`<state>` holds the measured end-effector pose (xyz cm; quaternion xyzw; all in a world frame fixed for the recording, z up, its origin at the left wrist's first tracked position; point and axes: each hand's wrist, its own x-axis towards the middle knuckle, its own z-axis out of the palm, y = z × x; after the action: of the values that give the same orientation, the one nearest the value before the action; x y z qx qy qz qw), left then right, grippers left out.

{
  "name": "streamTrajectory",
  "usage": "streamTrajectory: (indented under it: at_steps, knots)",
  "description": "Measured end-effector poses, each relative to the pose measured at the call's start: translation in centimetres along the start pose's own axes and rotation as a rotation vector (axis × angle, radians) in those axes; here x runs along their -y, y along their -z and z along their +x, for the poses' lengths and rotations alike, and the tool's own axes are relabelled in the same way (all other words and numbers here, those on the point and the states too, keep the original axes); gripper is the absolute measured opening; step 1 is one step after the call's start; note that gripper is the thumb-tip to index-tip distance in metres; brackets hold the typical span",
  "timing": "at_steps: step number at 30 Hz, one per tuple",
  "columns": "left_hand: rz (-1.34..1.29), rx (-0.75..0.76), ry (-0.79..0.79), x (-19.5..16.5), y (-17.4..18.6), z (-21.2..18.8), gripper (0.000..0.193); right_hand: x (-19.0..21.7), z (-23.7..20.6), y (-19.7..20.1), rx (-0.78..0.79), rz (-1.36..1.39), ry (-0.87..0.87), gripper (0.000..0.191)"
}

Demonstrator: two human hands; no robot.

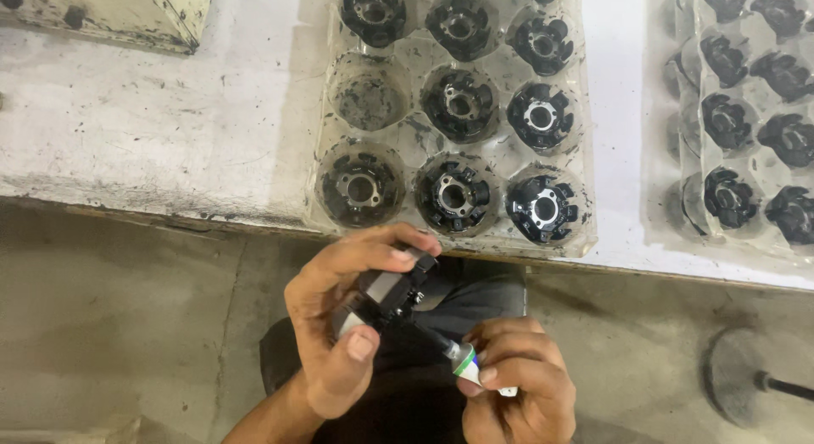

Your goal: The person picks black rotor-like metal components one at a time from a plastic tray and applies glue from a small tube with a brush applicator onto each part, then places the glued part back into the tray and reaches for the next one.

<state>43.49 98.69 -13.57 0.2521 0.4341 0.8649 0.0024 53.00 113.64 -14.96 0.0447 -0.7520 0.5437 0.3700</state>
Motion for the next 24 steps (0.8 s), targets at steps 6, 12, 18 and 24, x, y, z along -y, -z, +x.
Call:
streamTrajectory:
  at_steps: [6,12,18,24]
  knots:
    - [0.105,0.071,0.032,-0.8,0.3,0.1,0.046,-0.1,-0.2,-0.3,0.021,-0.026,0.015,0.034]
    - [0.144,0.071,0.006,-0.9,-0.3,0.8,0.043,-0.5,0.3,0.2,0.089,-0.143,0.06,0.034]
    - [0.115,0.062,0.065,-0.7,-0.4,0.8,0.04,-1.1,0.4,0.4,0.078,-0.112,0.107,0.03]
    - [-0.012,0.032,0.108,0.1,-0.3,-0.1,0.039,-1.2,0.3,0.4,0.075,-0.105,0.11,0.033]
